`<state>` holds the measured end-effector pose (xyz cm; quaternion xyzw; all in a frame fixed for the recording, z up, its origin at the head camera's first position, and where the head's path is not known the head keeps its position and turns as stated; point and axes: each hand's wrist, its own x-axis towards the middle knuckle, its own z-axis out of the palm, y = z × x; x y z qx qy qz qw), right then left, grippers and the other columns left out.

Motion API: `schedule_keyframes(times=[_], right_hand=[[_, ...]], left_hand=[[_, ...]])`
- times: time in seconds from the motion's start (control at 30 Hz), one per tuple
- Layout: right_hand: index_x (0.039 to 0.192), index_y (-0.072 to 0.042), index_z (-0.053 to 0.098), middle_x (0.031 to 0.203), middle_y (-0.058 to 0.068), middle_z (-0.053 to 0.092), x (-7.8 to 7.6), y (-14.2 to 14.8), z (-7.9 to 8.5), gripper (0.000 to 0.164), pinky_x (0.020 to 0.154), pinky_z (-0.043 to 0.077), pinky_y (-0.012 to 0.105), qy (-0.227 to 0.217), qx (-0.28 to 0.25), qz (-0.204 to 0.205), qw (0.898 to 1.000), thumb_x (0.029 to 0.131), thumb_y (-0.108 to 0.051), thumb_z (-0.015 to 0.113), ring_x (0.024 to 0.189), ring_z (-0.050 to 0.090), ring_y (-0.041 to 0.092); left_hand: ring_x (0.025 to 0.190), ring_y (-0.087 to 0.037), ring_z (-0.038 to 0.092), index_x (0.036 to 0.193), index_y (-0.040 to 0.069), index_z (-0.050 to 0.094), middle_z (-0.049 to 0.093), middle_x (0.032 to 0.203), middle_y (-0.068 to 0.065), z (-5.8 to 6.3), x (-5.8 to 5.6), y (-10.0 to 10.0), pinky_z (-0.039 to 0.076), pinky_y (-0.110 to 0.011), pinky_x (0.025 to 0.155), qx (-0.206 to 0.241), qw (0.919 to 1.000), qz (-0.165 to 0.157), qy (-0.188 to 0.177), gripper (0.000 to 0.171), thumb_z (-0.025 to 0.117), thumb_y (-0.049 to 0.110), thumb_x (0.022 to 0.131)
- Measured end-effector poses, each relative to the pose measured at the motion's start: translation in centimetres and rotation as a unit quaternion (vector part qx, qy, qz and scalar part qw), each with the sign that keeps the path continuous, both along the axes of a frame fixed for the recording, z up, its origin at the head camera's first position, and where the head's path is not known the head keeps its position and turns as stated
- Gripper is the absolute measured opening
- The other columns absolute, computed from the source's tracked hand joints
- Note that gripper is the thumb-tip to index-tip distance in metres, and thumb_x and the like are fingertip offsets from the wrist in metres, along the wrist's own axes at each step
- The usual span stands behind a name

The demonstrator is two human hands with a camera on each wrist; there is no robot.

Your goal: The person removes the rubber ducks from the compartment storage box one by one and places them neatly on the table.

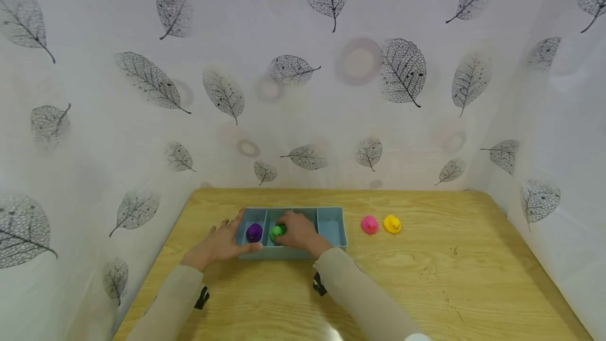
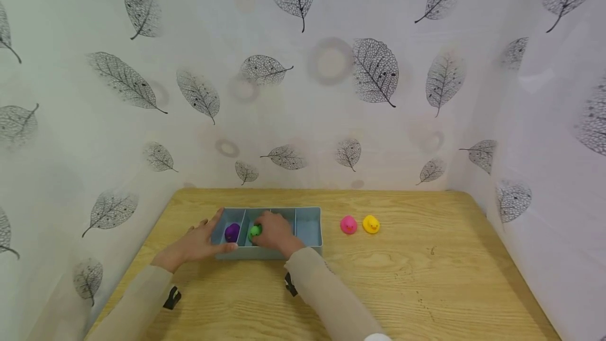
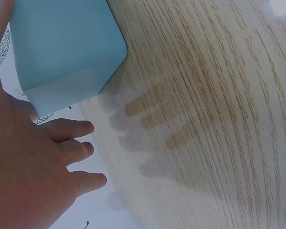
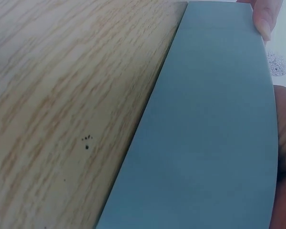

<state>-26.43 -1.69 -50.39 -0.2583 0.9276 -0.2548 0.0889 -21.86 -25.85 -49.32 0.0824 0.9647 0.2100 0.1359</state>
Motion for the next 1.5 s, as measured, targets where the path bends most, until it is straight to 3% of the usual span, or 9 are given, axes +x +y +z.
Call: schedule_keyframes(times=[0.47, 0.73, 0.93, 1.13, 1.33, 1.5], right_hand=[[0.125, -0.009, 0.076, 0.117, 0.005, 0.072, -0.2, 0.3, -0.1, 0.040, 0.089, 0.057, 0.036, 0.032, 0.001, 0.010, 0.999, 0.091, -0.029, 0.079, 0.102, 0.064, 0.022], [0.124, -0.009, 0.077, 0.114, 0.005, 0.074, -0.1, 0.6, 0.1, 0.040, 0.083, 0.054, 0.032, 0.048, -0.020, 0.018, 0.998, 0.092, -0.032, 0.077, 0.101, 0.063, 0.020], [0.120, -0.007, 0.077, 0.108, 0.005, 0.076, 0.1, 1.1, 1.4, 0.035, 0.090, 0.054, 0.036, 0.072, -0.059, 0.039, 0.995, 0.094, -0.029, 0.075, 0.096, 0.065, 0.017], [0.126, -0.007, 0.075, 0.117, 0.008, 0.075, 0.2, 1.6, 1.7, 0.039, 0.088, 0.055, 0.035, 0.062, -0.072, 0.041, 0.995, 0.096, -0.031, 0.074, 0.102, 0.065, 0.020], [0.131, -0.006, 0.071, 0.126, 0.010, 0.072, 0.4, 2.4, 2.0, 0.042, 0.095, 0.058, 0.039, 0.055, -0.082, 0.050, 0.994, 0.097, -0.032, 0.071, 0.113, 0.066, 0.025], [0.127, -0.004, 0.070, 0.119, 0.009, 0.071, 0.7, 3.0, 2.6, 0.039, 0.084, 0.058, 0.030, 0.038, -0.111, 0.060, 0.991, 0.096, -0.027, 0.069, 0.104, 0.068, 0.025]], left_hand=[[0.155, -0.059, 0.022, 0.170, 0.008, 0.001, 0.047, 0.158, -0.031, 0.0, -0.1, 0.0, 0.013, -0.080, 0.122, -0.004, 1.0000, 0.005, -0.001, 0.125, 0.066, 0.077, 0.088], [0.154, -0.061, 0.024, 0.170, 0.008, 0.001, 0.051, 0.155, -0.032, -0.1, -0.2, -0.1, 0.014, -0.082, 0.121, -0.006, 1.0000, 0.001, 0.005, 0.125, 0.065, 0.077, 0.089], [0.153, -0.062, 0.024, 0.170, 0.007, 0.000, 0.051, 0.154, -0.033, 0.1, -0.1, -0.2, 0.014, -0.082, 0.120, -0.009, 1.0000, 0.004, 0.001, 0.125, 0.064, 0.077, 0.089], [0.153, -0.062, 0.025, 0.170, 0.008, 0.000, 0.052, 0.153, -0.033, -0.1, -0.1, -0.1, 0.014, -0.082, 0.120, -0.007, 1.0000, 0.004, 0.000, 0.125, 0.066, 0.077, 0.088], [0.153, -0.061, 0.026, 0.170, 0.009, 0.000, 0.052, 0.154, -0.031, -0.3, -0.1, 0.0, 0.015, -0.081, 0.122, -0.013, 0.9999, 0.005, -0.002, 0.125, 0.065, 0.078, 0.088], [0.153, -0.061, 0.027, 0.170, 0.009, 0.001, 0.052, 0.154, -0.032, -0.3, -0.1, 0.0, 0.016, -0.081, 0.121, -0.015, 0.9999, 0.006, -0.001, 0.125, 0.065, 0.078, 0.088]])
